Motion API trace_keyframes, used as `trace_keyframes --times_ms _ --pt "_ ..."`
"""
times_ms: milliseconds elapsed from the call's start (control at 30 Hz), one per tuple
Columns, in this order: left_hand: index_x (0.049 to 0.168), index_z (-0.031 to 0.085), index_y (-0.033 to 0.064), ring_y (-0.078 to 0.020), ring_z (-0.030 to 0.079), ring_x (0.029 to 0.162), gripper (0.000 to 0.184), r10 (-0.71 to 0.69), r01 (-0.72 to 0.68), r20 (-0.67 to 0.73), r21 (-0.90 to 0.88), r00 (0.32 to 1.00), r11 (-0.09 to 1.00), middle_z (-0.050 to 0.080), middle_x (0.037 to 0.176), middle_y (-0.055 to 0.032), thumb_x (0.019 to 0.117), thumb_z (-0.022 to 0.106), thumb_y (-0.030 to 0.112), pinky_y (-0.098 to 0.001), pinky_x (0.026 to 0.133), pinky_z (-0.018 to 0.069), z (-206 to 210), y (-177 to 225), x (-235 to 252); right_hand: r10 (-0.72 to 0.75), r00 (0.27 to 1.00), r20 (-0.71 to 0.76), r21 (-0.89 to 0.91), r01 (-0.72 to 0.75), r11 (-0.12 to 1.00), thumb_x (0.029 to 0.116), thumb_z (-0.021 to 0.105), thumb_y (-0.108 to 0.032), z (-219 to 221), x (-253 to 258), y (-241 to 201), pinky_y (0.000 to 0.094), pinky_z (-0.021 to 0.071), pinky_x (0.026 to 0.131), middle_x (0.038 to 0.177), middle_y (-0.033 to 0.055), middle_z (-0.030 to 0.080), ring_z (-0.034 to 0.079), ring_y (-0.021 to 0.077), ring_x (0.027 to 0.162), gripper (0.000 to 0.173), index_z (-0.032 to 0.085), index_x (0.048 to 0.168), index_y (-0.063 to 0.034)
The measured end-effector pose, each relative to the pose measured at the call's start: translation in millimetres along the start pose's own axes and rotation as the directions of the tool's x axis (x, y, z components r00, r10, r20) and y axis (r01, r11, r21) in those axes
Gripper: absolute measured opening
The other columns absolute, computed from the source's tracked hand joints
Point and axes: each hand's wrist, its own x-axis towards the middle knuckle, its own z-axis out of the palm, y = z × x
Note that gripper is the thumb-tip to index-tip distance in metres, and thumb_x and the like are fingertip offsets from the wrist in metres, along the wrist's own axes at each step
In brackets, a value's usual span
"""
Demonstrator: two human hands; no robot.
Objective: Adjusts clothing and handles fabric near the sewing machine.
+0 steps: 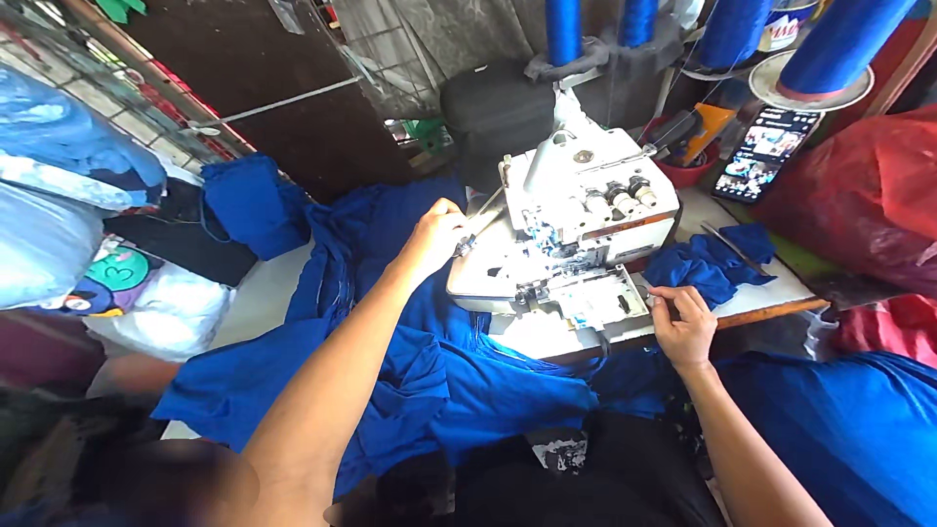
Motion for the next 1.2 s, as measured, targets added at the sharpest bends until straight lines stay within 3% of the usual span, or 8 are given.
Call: trace_keyframes --times_ms 100,333,467,600,767,933,1067,1200 --pt "0.099 0.072 -0.0071 -0.0326 0.064 0.109 0.011 -0.104 0.104 0.049 0.014 0.993 0.995 0.063 0.120 -0.0216 0.0957 0.065 0.000 -0.0469 0.097 0.0523 -1.4 12.3 1.0 -0.014 1.000 0.000 0.012 0.014 1.000 0.0924 0.056 -0.007 -0.7 0.4 -0.6 0.0271 0.0538 0.076 0.088 0.0167 0.071 0.067 0.0209 0.083 0.023 0.076 0.096 0.0016" --pt "0.088 0.075 -0.0041 -0.0317 0.066 0.101 0.005 -0.019 0.019 0.006 0.080 1.000 0.997 0.065 0.110 -0.0205 0.0896 0.070 -0.004 -0.0468 0.090 0.0550 9.1 4.1 -3.7 -0.018 1.000 0.001 -0.005 0.018 1.000 0.0920 0.055 -0.007 0.3 -1.0 1.3 0.0266 0.0536 0.076 0.088 0.0155 0.071 0.067 0.0203 0.083 0.023 0.077 0.096 0.0003" --pt "0.094 0.073 -0.0051 -0.0325 0.065 0.106 0.008 -0.159 0.155 0.055 0.060 0.986 0.986 0.064 0.116 -0.0205 0.0921 0.066 -0.004 -0.0481 0.094 0.0534 5.1 15.4 -3.9 -0.018 1.000 0.004 -0.004 0.018 1.000 0.0918 0.055 -0.007 0.6 -0.9 0.5 0.0256 0.0534 0.076 0.088 0.0158 0.071 0.067 0.0198 0.082 0.023 0.077 0.095 0.0004" --pt "0.088 0.076 -0.0024 -0.0329 0.066 0.099 0.004 -0.024 0.025 -0.011 0.085 1.000 0.996 0.066 0.106 -0.0202 0.0881 0.071 -0.003 -0.0489 0.088 0.0551 10.1 3.0 -3.8 -0.019 1.000 0.008 -0.001 0.019 1.000 0.0916 0.056 -0.007 1.3 -2.1 1.9 0.0260 0.0540 0.076 0.089 0.0157 0.071 0.067 0.0196 0.083 0.023 0.077 0.096 0.0000" --pt "0.089 0.076 -0.0009 -0.0324 0.066 0.099 0.007 -0.118 0.113 0.029 0.133 0.993 0.985 0.066 0.110 -0.0188 0.0905 0.071 0.004 -0.0513 0.087 0.0550 7.0 13.1 0.8 -0.021 1.000 0.010 -0.003 0.021 1.000 0.0914 0.056 -0.007 1.7 -2.1 1.5 0.0256 0.0536 0.075 0.088 0.0153 0.070 0.067 0.0194 0.082 0.022 0.077 0.096 -0.0006" --pt "0.095 0.075 0.0003 -0.0363 0.060 0.115 0.014 -0.221 0.210 0.056 0.163 0.974 0.964 0.062 0.125 -0.0169 0.0948 0.065 0.009 -0.0540 0.093 0.0507 7.7 26.3 0.9 -0.018 1.000 0.013 -0.009 0.018 1.000 0.0910 0.056 -0.008 1.8 -2.9 1.0 0.0260 0.0539 0.076 0.089 0.0150 0.070 0.067 0.0196 0.083 0.023 0.077 0.095 -0.0010" --pt "0.094 0.073 -0.0051 -0.0407 0.060 0.114 0.013 -0.052 0.056 -0.070 0.053 0.996 0.997 0.063 0.120 -0.0236 0.0942 0.065 0.004 -0.0555 0.099 0.0481 13.2 6.2 -2.0 -0.021 0.999 0.025 -0.019 0.021 1.000 0.0915 0.056 -0.009 0.7 -2.5 0.2 0.0309 0.0556 0.076 0.090 0.0161 0.071 0.068 0.0228 0.083 0.024 0.077 0.096 -0.0009" --pt "0.102 0.070 -0.0051 -0.0314 0.059 0.119 0.017 -0.107 0.089 -0.148 -0.122 0.983 0.988 0.063 0.122 -0.0225 0.0996 0.059 0.008 -0.0463 0.101 0.0482 -10.3 15.7 -1.6 -0.036 0.999 0.021 -0.016 0.036 0.999 0.0913 0.056 -0.009 -0.2 -3.3 2.1 0.0288 0.0552 0.077 0.090 0.0149 0.072 0.068 0.0212 0.084 0.023 0.078 0.096 -0.0018"
